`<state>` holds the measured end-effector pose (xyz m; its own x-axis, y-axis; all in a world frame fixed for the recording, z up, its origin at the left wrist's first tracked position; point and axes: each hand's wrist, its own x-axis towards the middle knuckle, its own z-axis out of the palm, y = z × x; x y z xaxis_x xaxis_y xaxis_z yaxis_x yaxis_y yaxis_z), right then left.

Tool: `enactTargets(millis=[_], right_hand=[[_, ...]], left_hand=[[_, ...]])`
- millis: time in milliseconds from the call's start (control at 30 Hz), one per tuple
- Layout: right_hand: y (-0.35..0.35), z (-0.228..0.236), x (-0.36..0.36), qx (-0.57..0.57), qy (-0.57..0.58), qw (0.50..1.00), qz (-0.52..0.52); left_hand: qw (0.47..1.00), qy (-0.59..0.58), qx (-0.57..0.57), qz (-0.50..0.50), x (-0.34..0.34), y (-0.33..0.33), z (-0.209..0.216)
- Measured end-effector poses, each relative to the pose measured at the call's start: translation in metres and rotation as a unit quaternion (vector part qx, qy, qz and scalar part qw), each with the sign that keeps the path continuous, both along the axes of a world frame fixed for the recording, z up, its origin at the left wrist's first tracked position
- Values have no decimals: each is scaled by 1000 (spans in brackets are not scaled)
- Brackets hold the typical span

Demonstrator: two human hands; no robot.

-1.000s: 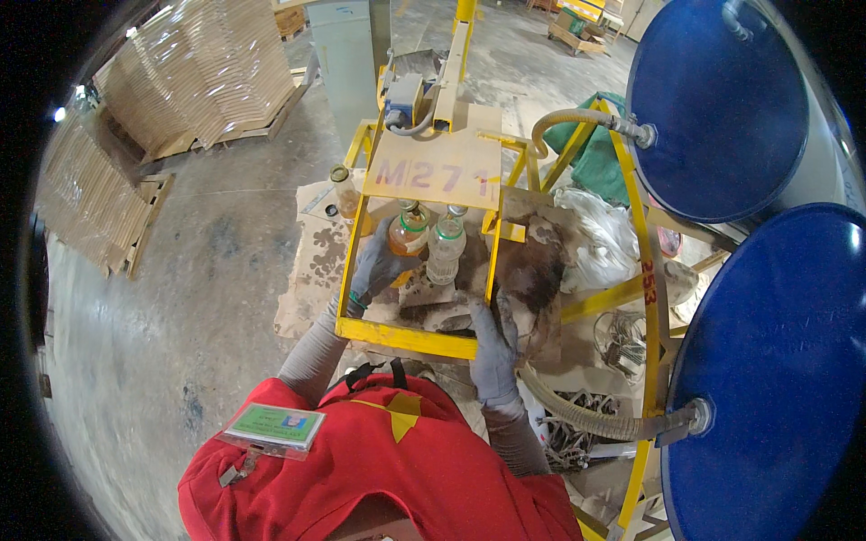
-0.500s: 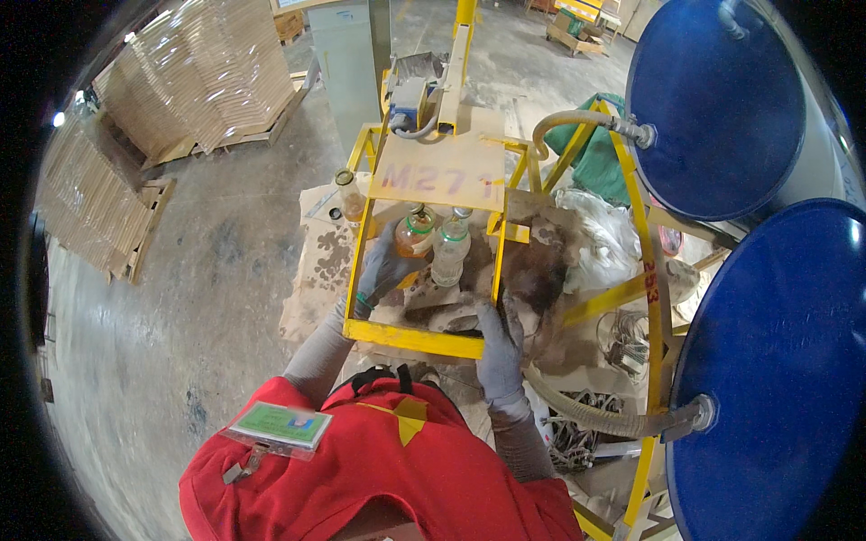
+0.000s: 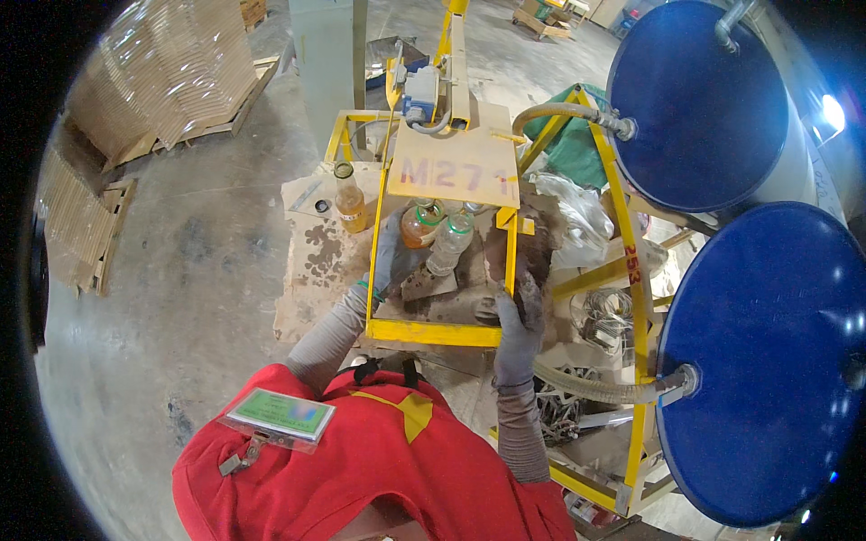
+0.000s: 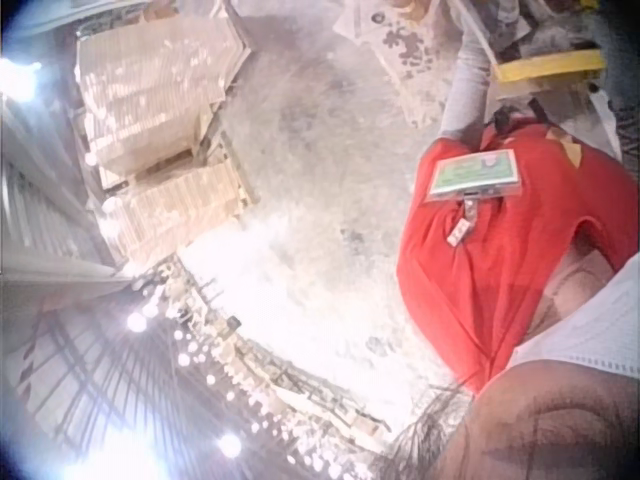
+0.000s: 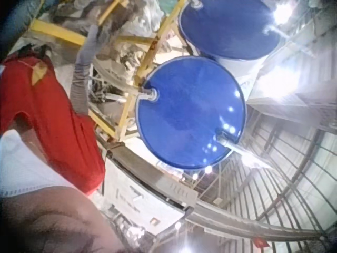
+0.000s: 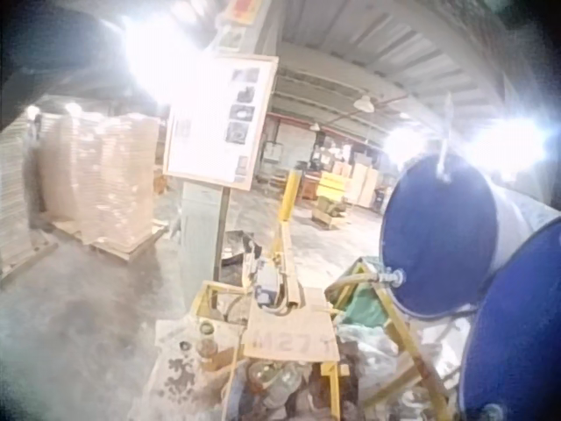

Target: The person places plastic bottles into a yellow metal jig labeled M271. They then manipulate a valve or lever on the jig to fill the bottles with a liquid from a connected blue barrel. After filling, the person removes the bottles from the jig and places them on the floor.

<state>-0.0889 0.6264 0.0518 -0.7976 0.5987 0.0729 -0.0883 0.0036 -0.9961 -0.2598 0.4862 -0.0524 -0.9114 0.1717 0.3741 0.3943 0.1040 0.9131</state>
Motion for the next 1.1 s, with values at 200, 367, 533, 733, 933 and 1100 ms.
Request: enactTargets(millis=[200,367,533,733,933,1100], right_hand=[[14,-16,14,172,-35,984,-19],[-13,1,1,180,-12,983,-6],[2,-17,3,267,-10,964,-16],[-14,3,4,74,-14,997,-6],[-17,1,2,67,6,998,-4],[-13,-4,3,64,10,998,-5]], left_hand=[[992,-7,-124,18,13,5,33],[995,16,-99,25,-7,-13,-2],[994,-21,-111,0,-1,-14,8],[993,-45,-108,-27,1,-15,18],[993,-26,-116,-13,-2,-18,17],[991,-54,-119,-22,-4,-19,21]])
